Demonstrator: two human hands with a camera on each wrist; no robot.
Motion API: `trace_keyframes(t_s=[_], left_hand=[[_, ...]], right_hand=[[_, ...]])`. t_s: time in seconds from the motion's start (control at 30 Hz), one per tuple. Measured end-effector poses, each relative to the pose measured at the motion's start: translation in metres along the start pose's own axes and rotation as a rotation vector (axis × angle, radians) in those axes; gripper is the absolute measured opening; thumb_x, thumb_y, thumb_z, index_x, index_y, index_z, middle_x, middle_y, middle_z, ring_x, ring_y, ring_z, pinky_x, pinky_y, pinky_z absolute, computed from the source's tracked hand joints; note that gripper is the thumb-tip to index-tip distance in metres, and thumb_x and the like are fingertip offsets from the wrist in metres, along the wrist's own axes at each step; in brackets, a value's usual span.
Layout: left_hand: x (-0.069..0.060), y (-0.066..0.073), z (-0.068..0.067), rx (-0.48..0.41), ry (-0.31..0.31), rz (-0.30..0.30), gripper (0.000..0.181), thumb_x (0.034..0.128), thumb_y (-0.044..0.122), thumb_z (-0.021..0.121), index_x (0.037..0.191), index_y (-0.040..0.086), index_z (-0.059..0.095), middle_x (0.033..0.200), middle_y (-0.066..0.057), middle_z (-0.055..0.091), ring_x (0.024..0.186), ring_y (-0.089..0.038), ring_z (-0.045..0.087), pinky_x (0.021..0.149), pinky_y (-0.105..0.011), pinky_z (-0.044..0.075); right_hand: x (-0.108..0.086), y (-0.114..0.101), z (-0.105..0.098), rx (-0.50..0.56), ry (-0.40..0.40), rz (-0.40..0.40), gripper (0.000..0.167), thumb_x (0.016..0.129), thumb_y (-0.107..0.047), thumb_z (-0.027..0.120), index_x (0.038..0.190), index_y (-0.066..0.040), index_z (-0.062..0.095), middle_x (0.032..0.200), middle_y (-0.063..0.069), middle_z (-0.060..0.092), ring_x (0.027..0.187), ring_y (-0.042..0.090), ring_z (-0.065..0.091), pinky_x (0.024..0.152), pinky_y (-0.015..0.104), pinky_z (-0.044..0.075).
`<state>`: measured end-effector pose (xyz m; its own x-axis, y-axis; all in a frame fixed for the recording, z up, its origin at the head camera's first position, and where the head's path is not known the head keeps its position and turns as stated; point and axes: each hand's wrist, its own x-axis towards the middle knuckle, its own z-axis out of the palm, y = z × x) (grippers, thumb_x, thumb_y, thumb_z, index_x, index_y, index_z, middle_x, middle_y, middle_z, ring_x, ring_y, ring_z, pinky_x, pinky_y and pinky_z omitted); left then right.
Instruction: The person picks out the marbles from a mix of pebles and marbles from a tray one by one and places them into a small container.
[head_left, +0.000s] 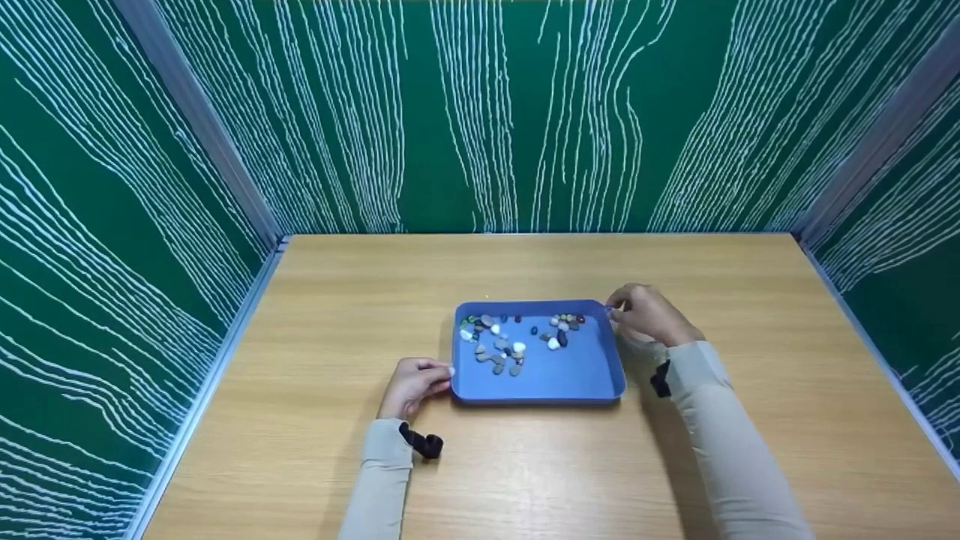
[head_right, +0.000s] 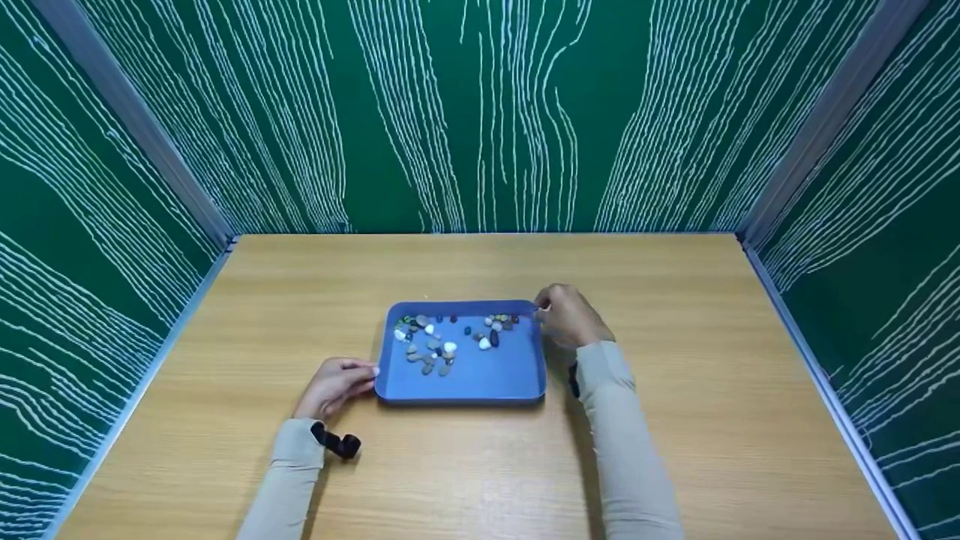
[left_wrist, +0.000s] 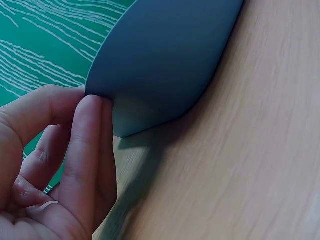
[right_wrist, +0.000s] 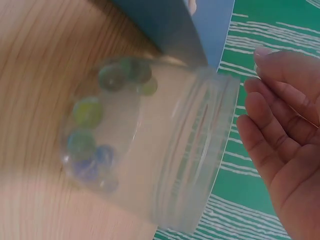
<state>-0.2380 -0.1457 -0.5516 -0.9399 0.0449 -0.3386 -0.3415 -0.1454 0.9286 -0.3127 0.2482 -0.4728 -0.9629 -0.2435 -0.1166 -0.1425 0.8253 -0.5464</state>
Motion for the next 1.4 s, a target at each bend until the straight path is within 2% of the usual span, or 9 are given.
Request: trace_keyframes(t_s=[0.2,0.47,0.67,0.83,1.0,1.17,1.4], left_hand=[[0.001,-0.002,0.0,-0.016,-0.017,0.015,0.02,0.0814,-0.007,0.068,0.099,-0.017,0.063,0.084,-0.009,0.069,0.071,-0.008,0.066,0.068,-0.019,0.061],[0.0,-0.002,0.0,-0.008,-0.018,0.015,0.024,0.0824,-0.008,0.066,0.103,-0.019,0.062,0.084,-0.008,0.069,0.07,-0.007,0.066,0.068,-0.018,0.061],[-0.001,0.0,0.001,-0.007,-0.014,0.007,0.027,0.0829,-0.007,0.067,0.105,-0.02,0.061,0.083,-0.007,0.07,0.07,-0.008,0.066,0.068,-0.018,0.06],[0.0,-0.001,0.0,-0.015,-0.035,-0.002,0.028,0.0832,-0.006,0.067,0.106,-0.02,0.06,0.083,-0.007,0.07,0.071,-0.008,0.066,0.068,-0.018,0.061],[0.001,0.0,-0.002,-0.013,-0.048,0.003,0.023,0.083,-0.008,0.066,0.103,-0.02,0.061,0.084,-0.008,0.07,0.071,-0.009,0.066,0.068,-0.02,0.061],[-0.001,0.0,0.0,-0.027,-0.026,0.03,0.017,0.0826,-0.008,0.066,0.097,-0.016,0.063,0.089,-0.011,0.07,0.072,-0.009,0.066,0.07,-0.02,0.061],[0.001,-0.002,0.0,-0.018,-0.008,0.032,0.008,0.0816,-0.008,0.067,0.09,-0.01,0.067,0.089,-0.011,0.07,0.071,-0.009,0.066,0.069,-0.02,0.061]], right_hand=[[-0.008,0.013,-0.007,0.003,0.029,-0.036,0.018,0.092,-0.007,0.058,0.104,0.0,0.069,0.098,0.017,0.065,0.085,0.026,0.058,0.067,0.031,0.053],[-0.013,0.027,-0.011,0.02,0.018,-0.004,0.018,0.092,-0.006,0.059,0.107,0.001,0.068,0.101,0.017,0.063,0.087,0.027,0.056,0.065,0.028,0.053],[-0.016,0.031,-0.012,0.023,0.021,-0.013,0.02,0.092,-0.008,0.059,0.107,0.002,0.067,0.101,0.018,0.063,0.087,0.027,0.056,0.064,0.027,0.051],[-0.017,0.034,-0.013,0.026,0.014,-0.005,0.02,0.092,-0.007,0.059,0.108,0.002,0.067,0.102,0.018,0.062,0.088,0.028,0.056,0.064,0.027,0.052],[-0.019,0.036,-0.012,0.028,0.016,-0.014,0.02,0.091,-0.005,0.059,0.108,0.003,0.067,0.1,0.019,0.062,0.086,0.026,0.057,0.062,0.025,0.052],[-0.02,0.037,-0.012,0.033,0.037,-0.046,0.018,0.09,-0.002,0.059,0.104,0.004,0.068,0.096,0.018,0.064,0.08,0.025,0.056,0.057,0.024,0.05],[-0.02,0.037,-0.012,0.04,0.031,-0.034,0.02,0.091,-0.001,0.058,0.108,0.007,0.066,0.099,0.021,0.063,0.083,0.026,0.058,0.06,0.026,0.053]])
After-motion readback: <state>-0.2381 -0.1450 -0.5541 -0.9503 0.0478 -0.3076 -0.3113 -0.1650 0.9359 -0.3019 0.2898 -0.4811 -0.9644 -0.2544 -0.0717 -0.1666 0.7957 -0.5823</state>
